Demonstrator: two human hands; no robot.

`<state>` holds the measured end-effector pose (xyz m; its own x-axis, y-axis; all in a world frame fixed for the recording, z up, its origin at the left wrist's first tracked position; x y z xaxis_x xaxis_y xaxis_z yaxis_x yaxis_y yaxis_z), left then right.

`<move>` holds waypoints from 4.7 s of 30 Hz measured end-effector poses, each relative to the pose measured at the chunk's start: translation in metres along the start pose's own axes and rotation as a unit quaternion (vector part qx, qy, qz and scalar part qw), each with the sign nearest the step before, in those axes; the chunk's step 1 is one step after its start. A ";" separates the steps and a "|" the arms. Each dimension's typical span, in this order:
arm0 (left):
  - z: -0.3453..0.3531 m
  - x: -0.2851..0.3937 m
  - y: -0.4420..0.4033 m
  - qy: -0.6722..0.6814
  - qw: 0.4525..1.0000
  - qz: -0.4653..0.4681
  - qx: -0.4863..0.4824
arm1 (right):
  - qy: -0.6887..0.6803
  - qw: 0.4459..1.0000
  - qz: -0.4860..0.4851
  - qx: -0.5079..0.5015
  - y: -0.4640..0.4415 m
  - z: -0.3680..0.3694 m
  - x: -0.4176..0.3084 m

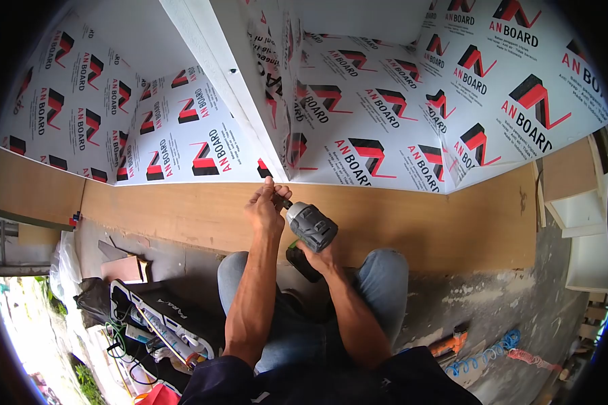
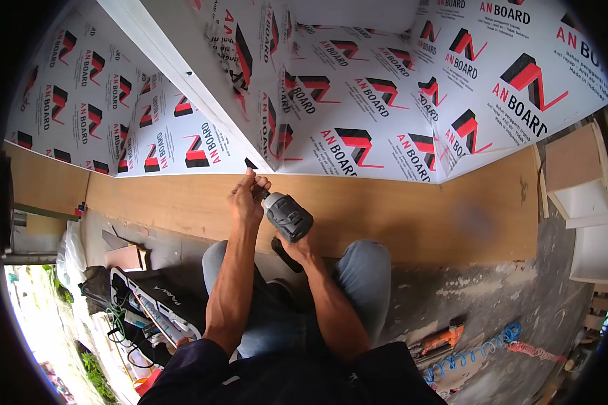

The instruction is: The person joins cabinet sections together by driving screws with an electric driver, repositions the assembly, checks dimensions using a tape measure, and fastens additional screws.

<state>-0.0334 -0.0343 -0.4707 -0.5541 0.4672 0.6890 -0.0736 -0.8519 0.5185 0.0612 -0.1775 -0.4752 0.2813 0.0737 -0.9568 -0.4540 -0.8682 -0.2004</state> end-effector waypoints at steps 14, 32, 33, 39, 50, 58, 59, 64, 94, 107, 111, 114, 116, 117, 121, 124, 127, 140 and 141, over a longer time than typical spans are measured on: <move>0.011 -0.003 0.002 -0.017 0.999 0.025 -0.031 | -0.020 0.997 0.070 -0.015 0.005 0.002 0.022; 0.043 -0.009 0.014 -0.007 0.983 -0.042 -0.177 | -0.020 0.997 0.007 0.075 -0.005 0.003 0.020; 0.043 -0.008 0.014 -0.009 0.984 -0.041 -0.175 | -0.020 0.997 0.008 0.075 -0.005 0.003 0.017; 0.043 -0.009 0.007 -0.001 0.980 -0.043 -0.197 | -0.054 0.994 0.033 0.091 -0.006 0.010 0.024; 0.048 -0.006 0.010 -0.027 0.978 -0.053 -0.201 | -0.016 0.996 -0.013 0.085 -0.011 0.009 0.008; 0.046 -0.008 0.011 -0.020 0.979 -0.060 -0.196 | -0.029 0.996 0.015 0.077 -0.004 0.013 0.020; 0.046 -0.008 0.011 -0.016 0.978 -0.060 -0.197 | -0.014 0.997 0.003 0.074 -0.005 0.012 0.017; 0.047 -0.007 0.013 -0.018 0.978 -0.059 -0.199 | -0.036 0.997 0.026 0.070 -0.003 0.011 0.017; 0.048 -0.004 0.017 -0.027 0.981 -0.065 -0.182 | 0.093 0.993 -0.061 0.037 -0.005 0.007 0.007; 0.045 -0.007 0.010 -0.008 0.974 -0.065 -0.215 | 0.095 0.995 -0.011 0.005 -0.005 0.010 0.014; 0.047 -0.006 0.011 -0.010 0.977 -0.068 -0.202 | 0.124 0.991 -0.051 0.008 -0.006 0.010 0.010; 0.048 -0.007 0.013 0.009 0.978 -0.070 -0.199 | 0.090 0.995 -0.040 0.018 -0.008 0.008 0.012; 0.049 -0.008 0.013 0.008 0.976 -0.071 -0.206 | 0.048 0.999 0.002 0.001 -0.009 0.007 0.017; 0.049 -0.009 0.013 0.007 0.974 -0.072 -0.214 | 0.048 0.999 0.002 0.001 -0.010 0.006 0.016; 0.046 -0.014 0.011 0.015 0.975 -0.083 -0.205 | 0.047 0.999 -0.014 0.020 -0.013 0.001 0.009; 0.045 -0.015 0.009 0.007 0.978 -0.071 -0.198 | 0.026 0.999 -0.004 0.022 -0.014 0.001 0.012; 0.046 -0.016 0.010 0.009 0.976 -0.070 -0.205 | 0.020 1.000 0.002 0.023 -0.014 0.000 0.013; 0.048 -0.011 0.013 -0.002 0.978 -0.074 -0.195 | 0.022 0.999 0.022 0.011 -0.019 0.000 0.013; 0.048 -0.010 0.015 -0.017 0.980 -0.073 -0.186 | 0.022 0.999 0.023 0.011 -0.019 0.000 0.014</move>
<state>0.0106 -0.0398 -0.4456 -0.4880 0.5923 0.6411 -0.4503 -0.8000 0.3964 0.0741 -0.1598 -0.4846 0.2963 0.0119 -0.9550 -0.4851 -0.8595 -0.1612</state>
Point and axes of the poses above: each hand's wrist, its own y-axis away from the middle knuckle, its own z-axis out of the palm, x = y × z, the point moved 6 cm from there along -y, towards the middle knuckle, and after that the axes turned 4 degrees about -z, right-handed, at the moved point
